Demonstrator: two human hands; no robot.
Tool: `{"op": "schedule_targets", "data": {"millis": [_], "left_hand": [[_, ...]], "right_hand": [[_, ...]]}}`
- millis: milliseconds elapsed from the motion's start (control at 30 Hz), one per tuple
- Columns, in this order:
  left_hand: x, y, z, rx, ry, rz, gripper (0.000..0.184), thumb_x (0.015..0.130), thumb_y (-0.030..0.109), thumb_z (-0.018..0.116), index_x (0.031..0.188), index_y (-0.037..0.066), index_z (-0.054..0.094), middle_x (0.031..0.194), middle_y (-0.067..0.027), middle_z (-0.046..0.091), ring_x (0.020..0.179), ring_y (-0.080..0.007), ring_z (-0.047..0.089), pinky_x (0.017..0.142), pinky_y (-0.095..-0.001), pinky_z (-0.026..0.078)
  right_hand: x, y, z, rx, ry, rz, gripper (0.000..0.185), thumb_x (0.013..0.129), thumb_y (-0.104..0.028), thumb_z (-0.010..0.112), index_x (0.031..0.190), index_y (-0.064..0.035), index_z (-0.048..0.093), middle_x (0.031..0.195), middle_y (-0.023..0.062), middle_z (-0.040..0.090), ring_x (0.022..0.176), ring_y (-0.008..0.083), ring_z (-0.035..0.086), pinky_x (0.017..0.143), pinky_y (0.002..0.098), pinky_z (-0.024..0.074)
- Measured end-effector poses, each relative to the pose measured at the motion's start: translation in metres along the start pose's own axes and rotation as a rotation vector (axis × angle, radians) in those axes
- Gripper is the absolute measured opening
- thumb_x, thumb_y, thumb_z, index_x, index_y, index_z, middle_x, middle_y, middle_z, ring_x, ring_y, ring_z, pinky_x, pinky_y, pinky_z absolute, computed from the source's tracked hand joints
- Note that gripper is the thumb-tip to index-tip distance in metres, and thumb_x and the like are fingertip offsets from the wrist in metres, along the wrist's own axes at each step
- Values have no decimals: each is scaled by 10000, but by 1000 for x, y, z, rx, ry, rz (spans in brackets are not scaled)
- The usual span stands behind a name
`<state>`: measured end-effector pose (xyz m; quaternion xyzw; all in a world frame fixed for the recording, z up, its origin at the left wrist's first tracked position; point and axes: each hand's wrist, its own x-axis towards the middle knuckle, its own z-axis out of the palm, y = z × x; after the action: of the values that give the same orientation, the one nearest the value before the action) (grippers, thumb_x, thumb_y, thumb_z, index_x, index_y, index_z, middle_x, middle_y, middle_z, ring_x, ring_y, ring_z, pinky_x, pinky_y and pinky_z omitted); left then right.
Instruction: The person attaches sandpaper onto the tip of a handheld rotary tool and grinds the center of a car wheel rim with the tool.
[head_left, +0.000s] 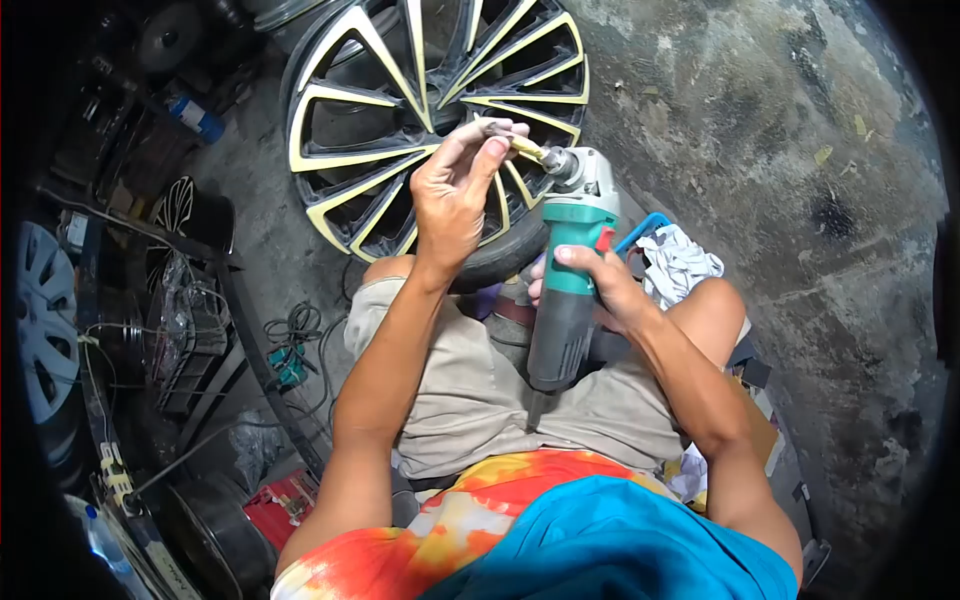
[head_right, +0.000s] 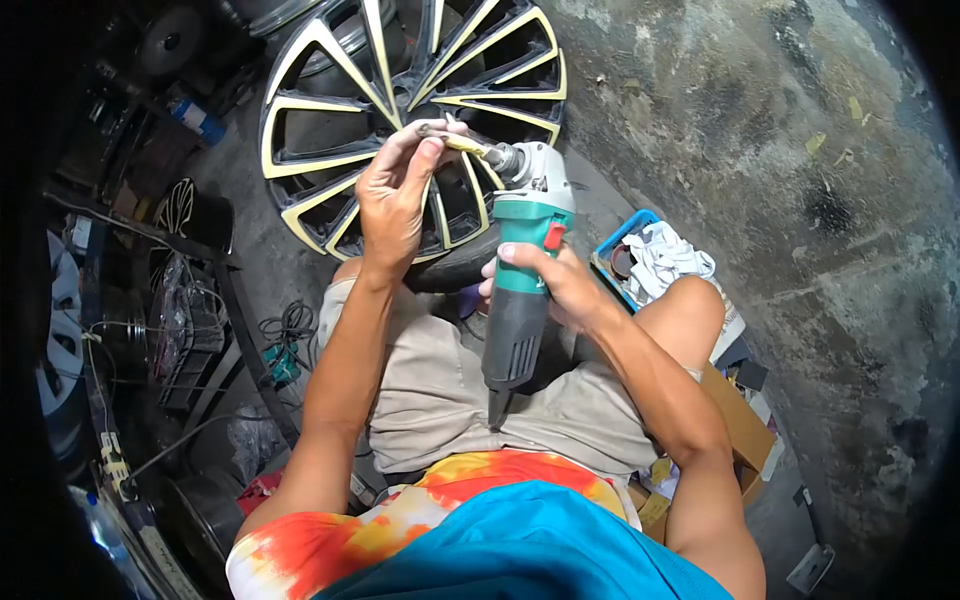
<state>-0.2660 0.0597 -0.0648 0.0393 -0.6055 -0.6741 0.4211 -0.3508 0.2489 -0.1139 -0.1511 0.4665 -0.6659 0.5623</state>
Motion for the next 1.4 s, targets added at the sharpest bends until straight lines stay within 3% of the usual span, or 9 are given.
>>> {"op": "schedule_targets", "data": {"millis": [233, 400, 567, 733, 867, 1067, 1167, 1233, 1400], "left_hand": [[-81, 98, -67, 214, 75, -212, 239, 978, -8, 664, 1207, -73, 683, 1034, -97, 727, 915, -144, 692, 859, -288, 564], [-146, 144, -93, 541, 97, -455, 239, 968, 48, 680, 1174, -75, 677, 948, -107, 719, 822, -151, 678, 779, -290, 545], [-176, 174, -98, 625, 128, -593, 156, 913, -35, 728, 1063, -76, 717, 902, -74, 671, 783, -128, 659, 751, -248, 541], [-160, 176, -83, 803, 31, -157, 193, 812, -117, 753, 997, -74, 717, 855, -119, 683, 728, -187, 644, 667, -296, 515], [-121, 180, -44, 946, -342, 293, 255, 713, -133, 779, 955, -97, 709, 776, -174, 674, 664, -258, 614, 625, -332, 487], [-91, 182, -16, 1107, -537, 590, 198, 841, 14, 798, 921, -123, 679, 775, -190, 662, 657, -303, 627, 559, -373, 492], [-88, 186, -9, 1172, -553, 567, 189, 835, 1, 797, 913, -123, 678, 781, -195, 664, 662, -304, 633, 566, -369, 497], [-89, 187, -9, 1190, -559, 541, 181, 834, -15, 792, 916, -129, 677, 786, -200, 668, 670, -304, 640, 571, -369, 502], [-96, 183, -3, 1180, -566, 540, 178, 839, -32, 780, 927, -143, 673, 805, -214, 676, 679, -315, 644, 586, -377, 515]], "right_hand": [[-49, 8, 53, -579, 100, -401, 441, 837, -222, 849, 1134, 2, 610, 945, 40, 665, 832, 130, 639, 773, 292, 542], [-45, 30, 62, -578, -74, -147, 590, 771, -252, 869, 1241, 1, 616, 1059, 83, 681, 940, 173, 638, 901, 330, 519], [-51, 55, 69, -723, -104, -236, 642, 768, -314, 881, 1275, -9, 631, 1180, 153, 701, 1075, 225, 657, 1000, 366, 493], [-61, 52, 74, -987, 58, -375, 944, 733, -381, 862, 1411, 101, 415, 1332, 331, 543, 1265, 478, 540, 1093, 476, 429], [-71, 65, 64, -841, 40, -355, 815, 749, -356, 839, 1315, 93, 462, 1251, 329, 561, 1197, 478, 561, 1055, 479, 444], [-86, 69, 48, -983, 108, -561, 762, 776, -362, 845, 1341, 43, 531, 1187, 245, 597, 1148, 397, 588, 1006, 481, 466], [-127, 26, 23, -882, 260, -552, 464, 819, -273, 830, 1209, -64, 691, 1126, 186, 634, 1146, 363, 589, 967, 479, 479], [-154, 12, -12, -1360, 501, -606, 486, 709, -191, 874, 1167, -103, 735, 1035, 134, 569, 972, 327, 603, 852, 437, 503], [-171, 33, -28, -1575, 428, -514, 237, 840, -144, 753, 1056, -63, 702, 1053, 148, 558, 1046, 349, 581, 933, 448, 472]]}}
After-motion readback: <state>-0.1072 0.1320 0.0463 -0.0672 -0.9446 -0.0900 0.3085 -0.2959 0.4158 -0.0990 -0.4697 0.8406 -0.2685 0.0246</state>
